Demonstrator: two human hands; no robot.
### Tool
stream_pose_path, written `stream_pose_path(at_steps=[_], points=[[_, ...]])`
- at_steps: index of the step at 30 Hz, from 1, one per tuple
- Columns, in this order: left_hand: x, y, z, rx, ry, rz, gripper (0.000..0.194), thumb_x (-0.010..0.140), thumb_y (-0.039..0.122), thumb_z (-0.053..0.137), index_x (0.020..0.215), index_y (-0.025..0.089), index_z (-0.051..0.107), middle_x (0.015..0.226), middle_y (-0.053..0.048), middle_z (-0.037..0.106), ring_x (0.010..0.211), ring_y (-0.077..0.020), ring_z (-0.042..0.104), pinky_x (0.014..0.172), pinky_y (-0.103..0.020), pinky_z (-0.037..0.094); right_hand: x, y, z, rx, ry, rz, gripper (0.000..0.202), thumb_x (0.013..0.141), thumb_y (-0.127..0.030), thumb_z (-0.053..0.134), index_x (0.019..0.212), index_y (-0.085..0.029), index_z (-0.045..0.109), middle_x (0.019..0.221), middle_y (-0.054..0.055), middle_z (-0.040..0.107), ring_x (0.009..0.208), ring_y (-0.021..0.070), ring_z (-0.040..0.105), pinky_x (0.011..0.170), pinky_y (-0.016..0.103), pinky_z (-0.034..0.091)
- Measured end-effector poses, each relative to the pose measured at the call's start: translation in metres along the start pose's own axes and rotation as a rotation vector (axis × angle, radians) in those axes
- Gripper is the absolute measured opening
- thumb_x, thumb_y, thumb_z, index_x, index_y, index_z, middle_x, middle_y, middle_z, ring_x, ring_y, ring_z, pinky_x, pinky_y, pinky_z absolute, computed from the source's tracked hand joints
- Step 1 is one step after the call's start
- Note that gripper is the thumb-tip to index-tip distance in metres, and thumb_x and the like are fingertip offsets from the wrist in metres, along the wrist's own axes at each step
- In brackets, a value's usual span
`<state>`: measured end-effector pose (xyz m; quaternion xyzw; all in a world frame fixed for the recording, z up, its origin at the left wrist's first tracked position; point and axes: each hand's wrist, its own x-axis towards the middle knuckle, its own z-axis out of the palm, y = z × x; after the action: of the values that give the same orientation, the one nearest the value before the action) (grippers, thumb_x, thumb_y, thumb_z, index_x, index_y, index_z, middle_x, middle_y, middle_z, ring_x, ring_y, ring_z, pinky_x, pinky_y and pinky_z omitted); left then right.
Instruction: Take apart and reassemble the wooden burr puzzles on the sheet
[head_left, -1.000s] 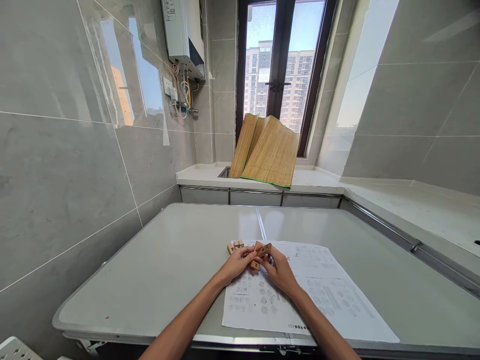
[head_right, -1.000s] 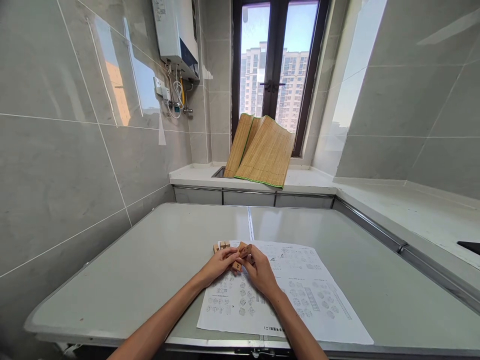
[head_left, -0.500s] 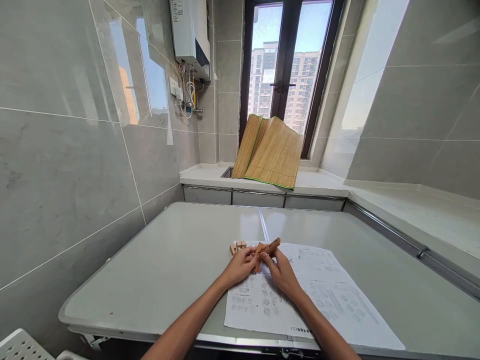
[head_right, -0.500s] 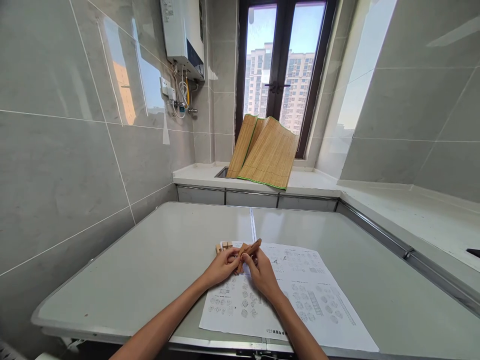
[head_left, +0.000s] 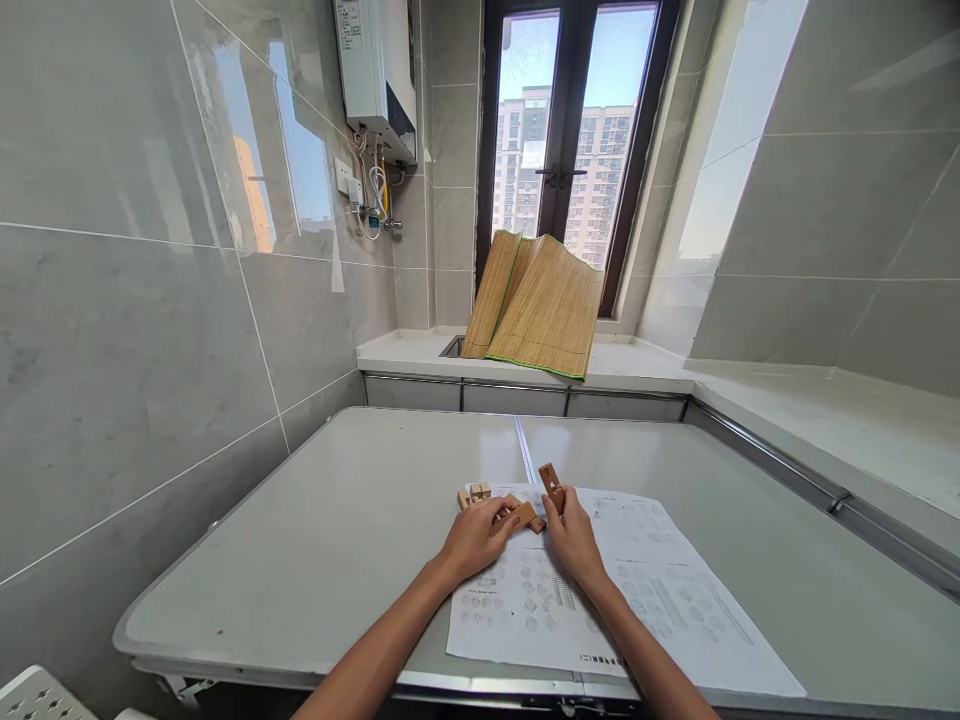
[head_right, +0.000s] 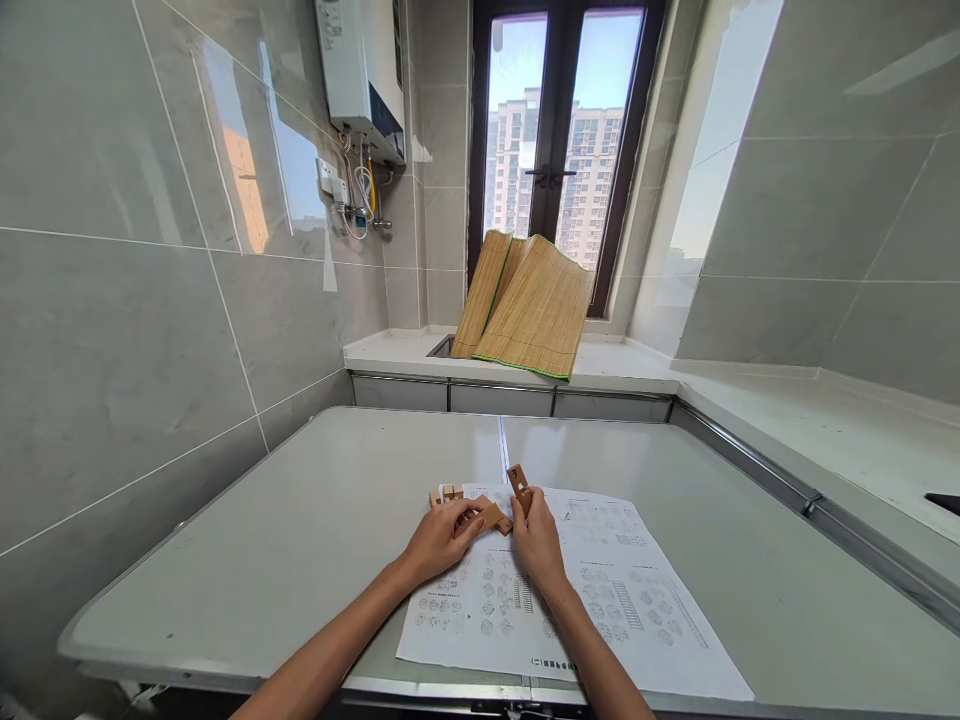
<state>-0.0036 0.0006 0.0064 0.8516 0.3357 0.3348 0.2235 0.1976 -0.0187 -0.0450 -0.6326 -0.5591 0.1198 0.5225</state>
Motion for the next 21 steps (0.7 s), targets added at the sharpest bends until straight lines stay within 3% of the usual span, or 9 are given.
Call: stream_pose_path(at_steps=[6, 12, 18, 21], points=[[0.000, -0.003, 0.000, 0.103, -0.053, 0.060, 0.023, 0.096, 0.039, 0.059, 0.096, 0.022, 0.074, 0.090, -0.006, 0.076, 0.081, -0.0232, 0.067, 0.073, -0.031, 0.042, -0.004, 0.011, 0.004, -0.098, 0.011, -0.037, 0.020, 0.098, -0.040, 0.044, 0.103, -0.025, 0.056, 0.093, 0.009, 0.073, 0.083, 0.0299, 0.068, 0.065, 0.035, 0.045], [0.002, -0.008, -0.002, 0.167, -0.125, 0.197, 0.024, 0.095, 0.042, 0.064, 0.093, 0.023, 0.078, 0.084, -0.008, 0.071, 0.087, -0.0247, 0.061, 0.079, -0.036, 0.043, -0.004, 0.020, 0.009, -0.159, 0.006, -0.113, 0.024, 0.098, -0.034, 0.041, 0.109, -0.024, 0.060, 0.101, 0.011, 0.071, 0.093, 0.0308, 0.067, 0.077, 0.040, 0.048], [0.001, -0.009, -0.005, 0.123, -0.131, 0.259, 0.021, 0.095, 0.041, 0.066, 0.095, 0.024, 0.080, 0.110, -0.009, 0.069, 0.107, -0.0267, 0.057, 0.096, -0.042, 0.043, 0.000, 0.026, 0.014, -0.198, -0.003, -0.150, 0.031, 0.099, -0.035, 0.040, 0.116, -0.020, 0.062, 0.106, 0.014, 0.069, 0.100, 0.0318, 0.065, 0.088, 0.044, 0.048], [0.001, -0.009, -0.006, 0.116, -0.151, 0.252, 0.019, 0.094, 0.039, 0.068, 0.097, 0.025, 0.080, 0.112, -0.009, 0.068, 0.110, -0.0266, 0.056, 0.099, -0.043, 0.043, 0.000, 0.027, 0.015, -0.207, -0.007, -0.157, 0.033, 0.100, -0.034, 0.039, 0.118, -0.020, 0.062, 0.105, 0.014, 0.068, 0.100, 0.0315, 0.064, 0.087, 0.043, 0.048]])
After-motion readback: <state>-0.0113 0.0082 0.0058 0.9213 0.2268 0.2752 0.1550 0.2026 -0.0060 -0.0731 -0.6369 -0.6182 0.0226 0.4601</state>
